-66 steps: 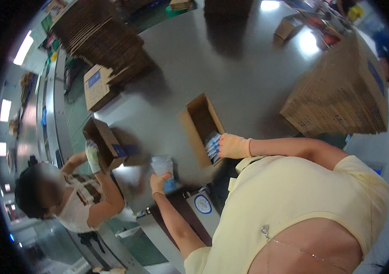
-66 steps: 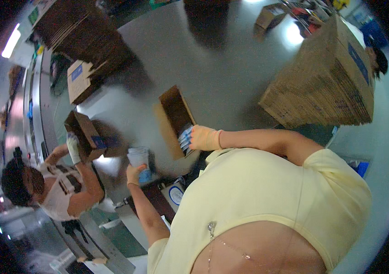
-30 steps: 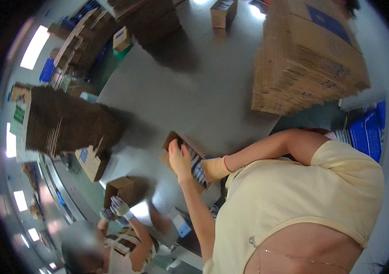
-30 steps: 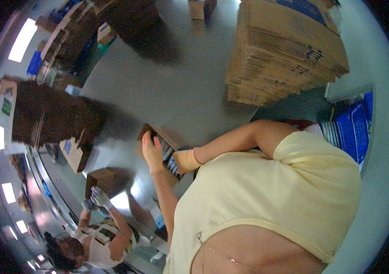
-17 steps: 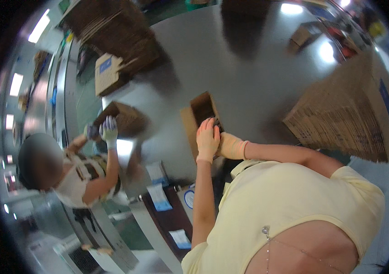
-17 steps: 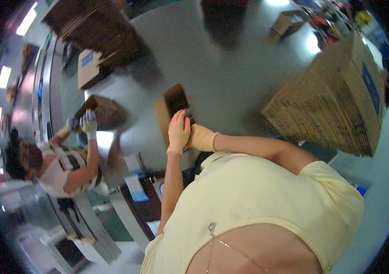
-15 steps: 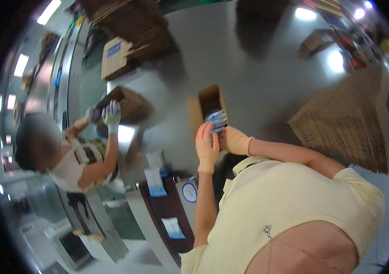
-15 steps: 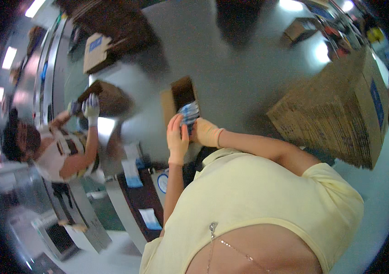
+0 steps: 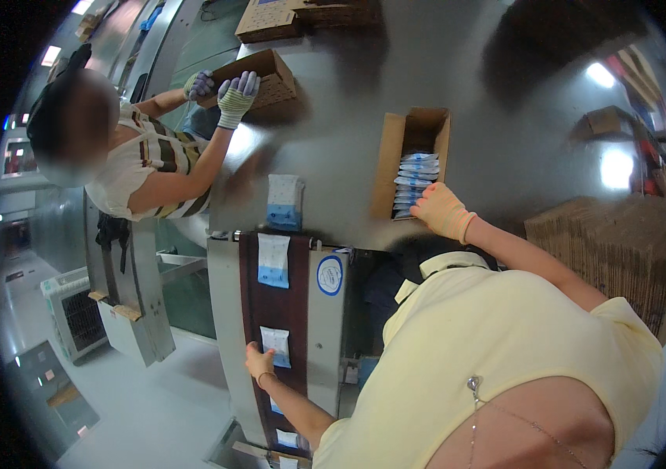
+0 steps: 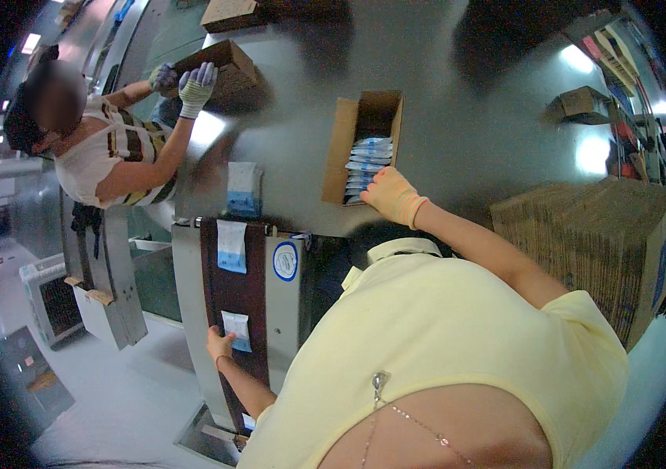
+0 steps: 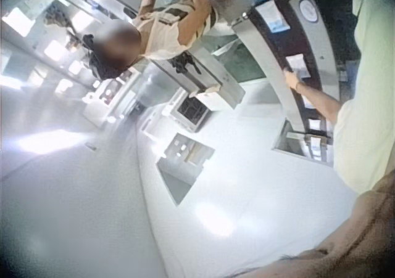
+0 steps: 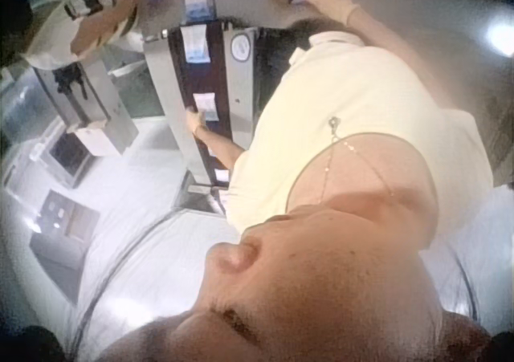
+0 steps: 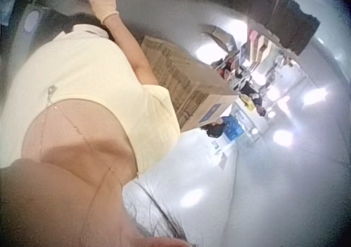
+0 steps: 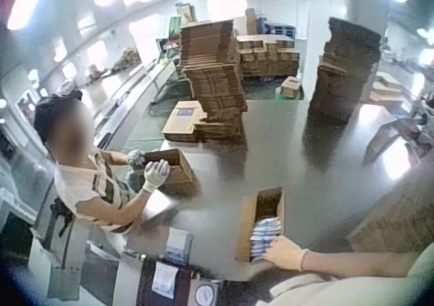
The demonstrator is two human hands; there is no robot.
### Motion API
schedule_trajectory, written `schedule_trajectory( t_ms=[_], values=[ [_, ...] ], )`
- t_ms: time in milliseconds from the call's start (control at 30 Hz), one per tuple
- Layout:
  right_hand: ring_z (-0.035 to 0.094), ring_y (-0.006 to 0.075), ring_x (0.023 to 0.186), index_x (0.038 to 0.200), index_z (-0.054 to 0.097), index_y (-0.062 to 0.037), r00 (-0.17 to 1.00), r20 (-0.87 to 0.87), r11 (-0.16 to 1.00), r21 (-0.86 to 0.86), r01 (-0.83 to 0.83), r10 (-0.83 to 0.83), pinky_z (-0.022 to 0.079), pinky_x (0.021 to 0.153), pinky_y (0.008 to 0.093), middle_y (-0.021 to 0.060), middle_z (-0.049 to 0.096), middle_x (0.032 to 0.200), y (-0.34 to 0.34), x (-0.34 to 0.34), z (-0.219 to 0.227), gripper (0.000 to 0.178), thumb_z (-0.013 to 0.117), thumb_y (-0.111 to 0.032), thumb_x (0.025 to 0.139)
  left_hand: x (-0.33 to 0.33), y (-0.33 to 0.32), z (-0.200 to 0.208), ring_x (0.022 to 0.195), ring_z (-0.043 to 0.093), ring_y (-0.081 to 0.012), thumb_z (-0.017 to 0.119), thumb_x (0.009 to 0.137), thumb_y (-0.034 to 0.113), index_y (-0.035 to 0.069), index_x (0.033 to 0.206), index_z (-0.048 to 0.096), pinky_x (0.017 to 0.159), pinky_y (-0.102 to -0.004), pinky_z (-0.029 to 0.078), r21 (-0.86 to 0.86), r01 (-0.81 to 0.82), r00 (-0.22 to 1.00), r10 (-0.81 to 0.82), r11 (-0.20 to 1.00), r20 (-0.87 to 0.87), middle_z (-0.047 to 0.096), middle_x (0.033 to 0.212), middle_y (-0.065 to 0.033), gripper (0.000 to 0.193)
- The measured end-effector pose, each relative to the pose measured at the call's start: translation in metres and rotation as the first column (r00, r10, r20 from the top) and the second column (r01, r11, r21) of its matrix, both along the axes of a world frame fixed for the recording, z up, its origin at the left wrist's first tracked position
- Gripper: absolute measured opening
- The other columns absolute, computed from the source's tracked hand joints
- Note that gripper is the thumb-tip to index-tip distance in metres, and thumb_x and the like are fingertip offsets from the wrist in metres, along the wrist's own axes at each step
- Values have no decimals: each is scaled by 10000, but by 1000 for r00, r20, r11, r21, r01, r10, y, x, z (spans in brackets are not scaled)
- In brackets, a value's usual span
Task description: The person packs small blue and white packets into cardboard boxes in a warehouse setting. They repeatedly pick up packets from a conveyor belt, place them into open boxes, and then close the boxes before moving them aside.
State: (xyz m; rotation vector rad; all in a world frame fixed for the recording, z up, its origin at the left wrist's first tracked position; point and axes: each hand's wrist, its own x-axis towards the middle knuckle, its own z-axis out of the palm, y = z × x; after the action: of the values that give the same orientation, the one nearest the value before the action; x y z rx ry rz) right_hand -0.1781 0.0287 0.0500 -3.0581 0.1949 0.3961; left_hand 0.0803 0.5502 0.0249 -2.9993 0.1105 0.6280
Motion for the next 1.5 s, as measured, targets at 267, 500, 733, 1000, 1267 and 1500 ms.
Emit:
schedule_trajectory(
  t_ms=[267,500,733,1000,1267,1500],
  values=[
    [627,198,840,865,656,-174,999,-40,999,-23,29,-30,436,799,343,8,652,777,2,5,2,91,583,-183,812,81,-120,-9,721,566,-163,759,762,271,-41,945,636,664,-313,459,-761,80,980,-191,643,-59,645,804,-68,382],
    [638,193,840,851,659,-185,998,-16,997,-34,65,-66,437,785,338,-6,655,770,5,5,8,78,594,-184,808,143,-297,-52,840,582,-178,751,778,221,-57,1032,612,746,-326,472,-801,47,931,-317,597,-182,651,976,-98,402],
    [621,175,849,801,655,-192,996,10,995,-21,93,-93,438,788,325,-30,636,771,5,-3,-5,84,571,-201,799,118,-387,-75,858,628,-246,827,646,188,1,1130,558,808,-330,476,-725,192,746,-578,662,-331,652,1001,-131,585],
    [632,195,794,774,646,-183,998,53,999,-17,38,-37,427,725,337,-3,653,740,10,8,2,78,588,-235,781,-21,-475,-93,802,640,-247,783,698,238,48,1015,575,777,-383,489,-112,934,357,-873,339,332,658,927,-63,424],
    [634,185,871,895,668,-205,997,21,997,-18,81,-80,420,760,353,-30,672,846,9,0,-9,97,639,-222,804,-7,-506,36,872,651,-219,781,676,199,44,1021,618,760,-356,526,-998,-64,726,-687,-11,-39,677,986,-67,412],
    [651,203,751,886,676,-222,992,74,994,18,104,-105,442,699,376,-17,661,746,6,-5,-22,98,616,-208,809,-93,-567,12,909,615,-203,827,673,266,33,1145,572,755,-294,541,-926,-370,447,-887,-67,-114,636,1022,-82,585]
  ],
)
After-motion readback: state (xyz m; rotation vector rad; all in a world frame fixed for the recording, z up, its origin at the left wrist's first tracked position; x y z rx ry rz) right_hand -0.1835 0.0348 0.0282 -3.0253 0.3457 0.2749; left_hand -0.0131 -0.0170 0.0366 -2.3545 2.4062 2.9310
